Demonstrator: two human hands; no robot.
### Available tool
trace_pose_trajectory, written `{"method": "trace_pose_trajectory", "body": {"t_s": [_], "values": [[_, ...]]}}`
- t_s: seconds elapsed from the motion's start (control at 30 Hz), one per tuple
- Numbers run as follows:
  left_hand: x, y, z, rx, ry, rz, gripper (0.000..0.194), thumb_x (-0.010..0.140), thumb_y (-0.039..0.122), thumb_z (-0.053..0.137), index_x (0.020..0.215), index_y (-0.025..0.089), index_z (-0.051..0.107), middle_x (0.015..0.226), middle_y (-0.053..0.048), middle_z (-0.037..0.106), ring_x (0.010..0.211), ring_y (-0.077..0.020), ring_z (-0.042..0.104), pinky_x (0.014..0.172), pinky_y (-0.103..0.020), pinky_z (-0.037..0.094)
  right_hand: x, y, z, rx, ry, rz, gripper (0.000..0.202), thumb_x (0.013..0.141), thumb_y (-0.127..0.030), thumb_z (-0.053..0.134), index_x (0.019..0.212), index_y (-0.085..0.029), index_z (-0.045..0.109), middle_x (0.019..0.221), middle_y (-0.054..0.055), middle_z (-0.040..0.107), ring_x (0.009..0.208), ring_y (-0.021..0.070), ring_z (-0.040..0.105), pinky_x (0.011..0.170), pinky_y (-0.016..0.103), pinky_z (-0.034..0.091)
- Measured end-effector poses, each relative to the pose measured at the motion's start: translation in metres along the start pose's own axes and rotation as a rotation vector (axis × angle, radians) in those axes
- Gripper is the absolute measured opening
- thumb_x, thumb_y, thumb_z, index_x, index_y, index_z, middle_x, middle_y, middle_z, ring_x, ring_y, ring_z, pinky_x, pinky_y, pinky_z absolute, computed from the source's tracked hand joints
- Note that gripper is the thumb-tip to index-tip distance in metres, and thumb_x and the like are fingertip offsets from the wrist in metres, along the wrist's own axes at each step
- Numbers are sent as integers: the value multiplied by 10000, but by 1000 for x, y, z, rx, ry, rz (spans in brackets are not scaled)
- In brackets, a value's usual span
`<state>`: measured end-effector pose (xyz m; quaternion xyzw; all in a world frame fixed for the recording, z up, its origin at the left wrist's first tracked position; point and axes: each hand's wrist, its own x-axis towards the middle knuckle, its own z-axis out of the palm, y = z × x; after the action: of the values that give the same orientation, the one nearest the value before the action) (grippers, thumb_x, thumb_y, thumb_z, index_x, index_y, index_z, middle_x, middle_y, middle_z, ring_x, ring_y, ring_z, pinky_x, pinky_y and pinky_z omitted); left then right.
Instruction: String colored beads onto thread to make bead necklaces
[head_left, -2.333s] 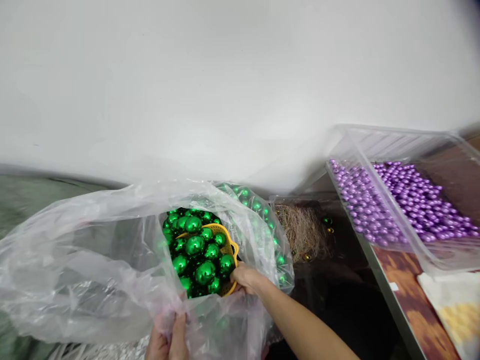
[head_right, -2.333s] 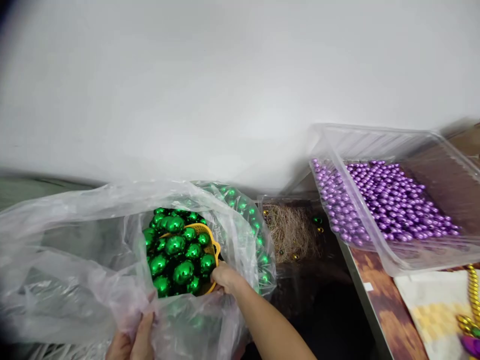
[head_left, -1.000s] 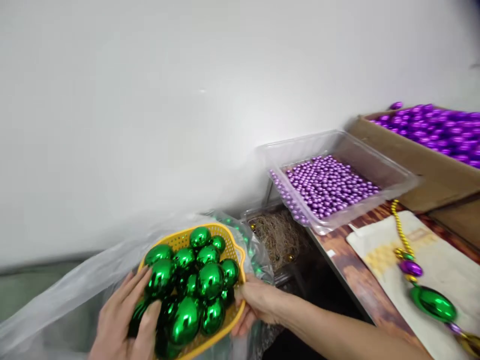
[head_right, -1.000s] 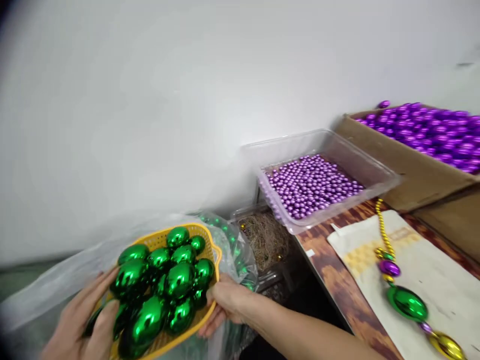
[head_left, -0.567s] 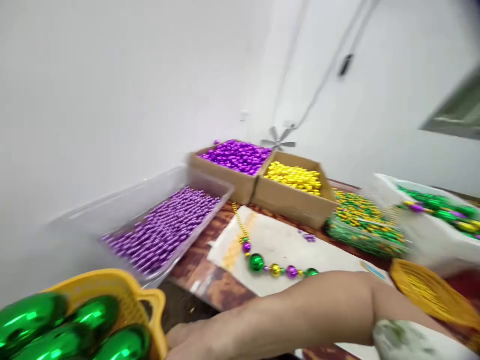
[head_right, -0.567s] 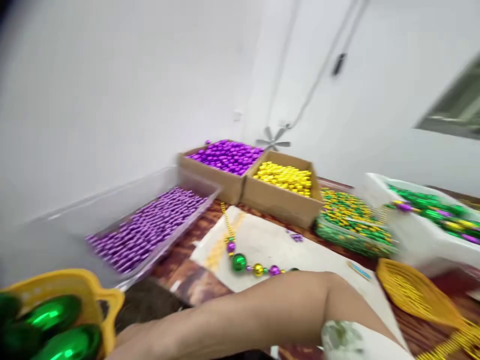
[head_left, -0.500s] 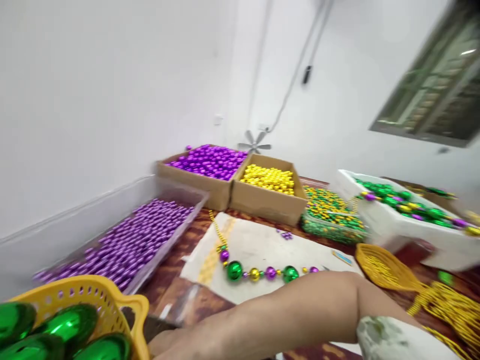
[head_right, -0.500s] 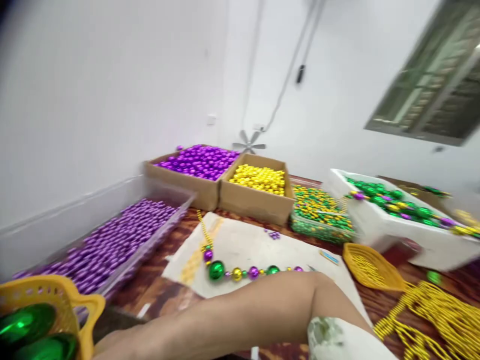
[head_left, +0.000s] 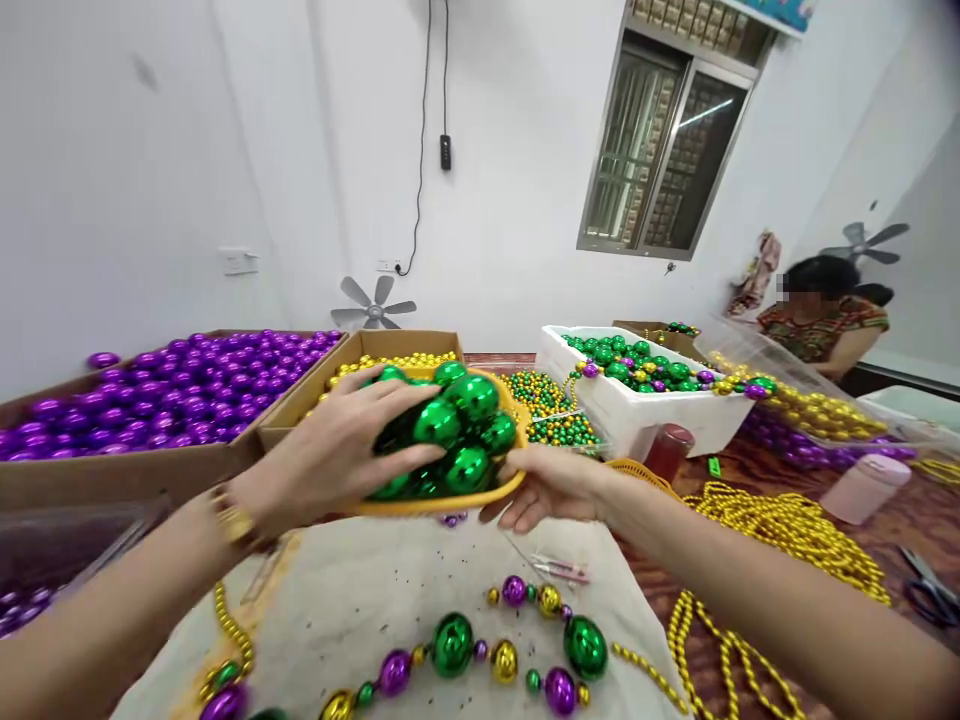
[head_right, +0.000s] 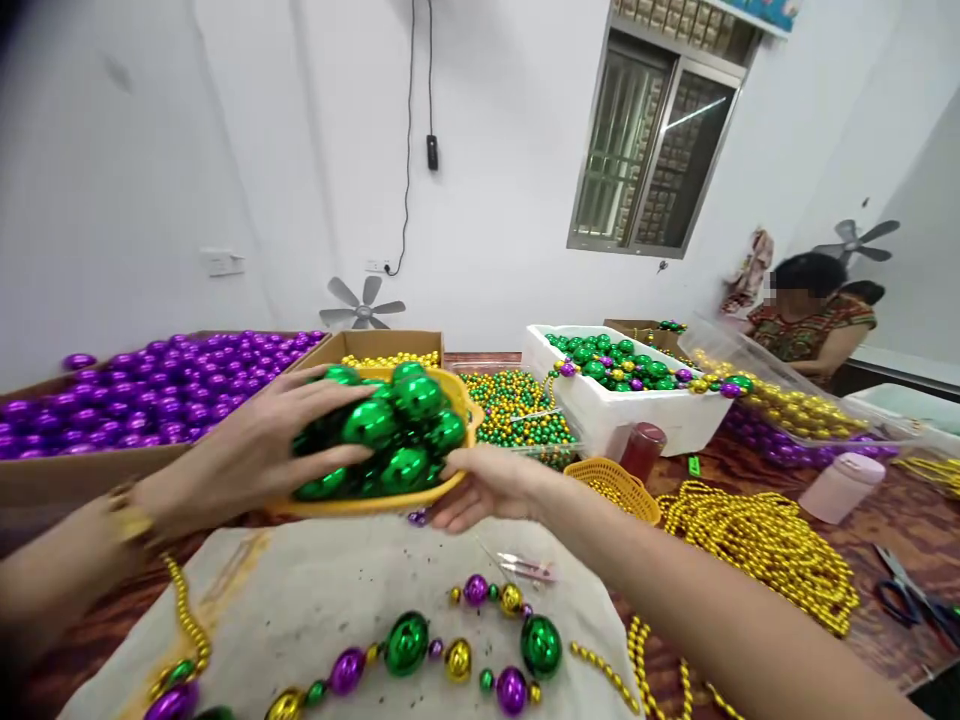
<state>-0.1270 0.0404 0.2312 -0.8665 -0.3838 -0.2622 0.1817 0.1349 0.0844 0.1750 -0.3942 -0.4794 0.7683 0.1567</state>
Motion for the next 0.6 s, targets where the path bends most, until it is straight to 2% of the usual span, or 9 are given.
{"method": "trace_pose_trajectory", "body": {"t_s": [0.07, 0.13, 0.2, 0.27, 0.33, 0.43, 0.5, 0.6], "values": [[61, -6, 48, -43, 26, 31, 548, 841, 509, 573, 1296, 206, 535, 1162, -84, 661, 1090, -245, 577, 1033, -461, 363, 2, -18, -54, 7, 115, -32, 260, 879, -140, 382, 946, -30, 607, 739, 180, 742, 537, 164, 711, 482, 218, 593], [111, -10, 94, -90, 84, 21, 530, 839, 505, 583, 1255, 177, 557, 1144, -106, 666, 1088, -249, 578, 1015, -464, 378, 9, -35, -105, 11, 218, -53, 231, 901, -147, 385, 968, -45, 580, 724, 175, 741, 534, 164, 710, 481, 220, 594], [146, -13, 133, -160, 155, -28, 517, 829, 486, 608, 1239, 173, 563, 1148, -112, 661, 1098, -252, 571, 989, -453, 407, 20, -48, -150, 17, 309, -70, 215, 928, -158, 381, 974, -57, 565, 706, 155, 732, 539, 164, 709, 483, 224, 594], [166, -15, 163, -257, 241, -120, 513, 828, 470, 616, 1244, 175, 561, 1180, -112, 648, 1113, -247, 564, 977, -433, 428, 35, -54, -189, 26, 390, -89, 211, 962, -188, 387, 987, -69, 560, 719, 120, 719, 562, 159, 706, 495, 229, 592], [171, -17, 184, -405, 308, -242, 501, 836, 465, 606, 1244, 176, 564, 1202, -107, 641, 1109, -239, 575, 975, -411, 445, 55, -54, -221, 38, 455, -104, 211, 986, -246, 435, 1028, -85, 565, 792, 82, 704, 606, 146, 695, 521, 239, 587], [157, -18, 203, -686, 303, -433, 481, 844, 458, 590, 1241, 188, 569, 1209, -92, 642, 1057, -225, 620, 944, -383, 489, 89, -47, -255, 69, 511, -112, 245, 971, -321, 528, 1105, -122, 576, 933, 50, 670, 697, 137, 670, 589, 269, 576], [137, -15, 209, -801, 266, -555, 464, 838, 453, 598, 1227, 200, 581, 1206, -79, 647, 1049, -227, 629, 929, -374, 506, 112, -42, -268, 98, 526, -114, 261, 962, -325, 549, 1136, -133, 576, 996, 55, 653, 754, 147, 660, 632, 291, 572], [101, -9, 213, -836, 203, -726, 444, 824, 451, 619, 1208, 228, 603, 1203, -59, 653, 1093, -248, 610, 935, -374, 508, 141, -40, -276, 145, 526, -116, 254, 954, -304, 564, 1145, -137, 578, 1036, 61, 642, 799, 159, 655, 668, 311, 572]]}}
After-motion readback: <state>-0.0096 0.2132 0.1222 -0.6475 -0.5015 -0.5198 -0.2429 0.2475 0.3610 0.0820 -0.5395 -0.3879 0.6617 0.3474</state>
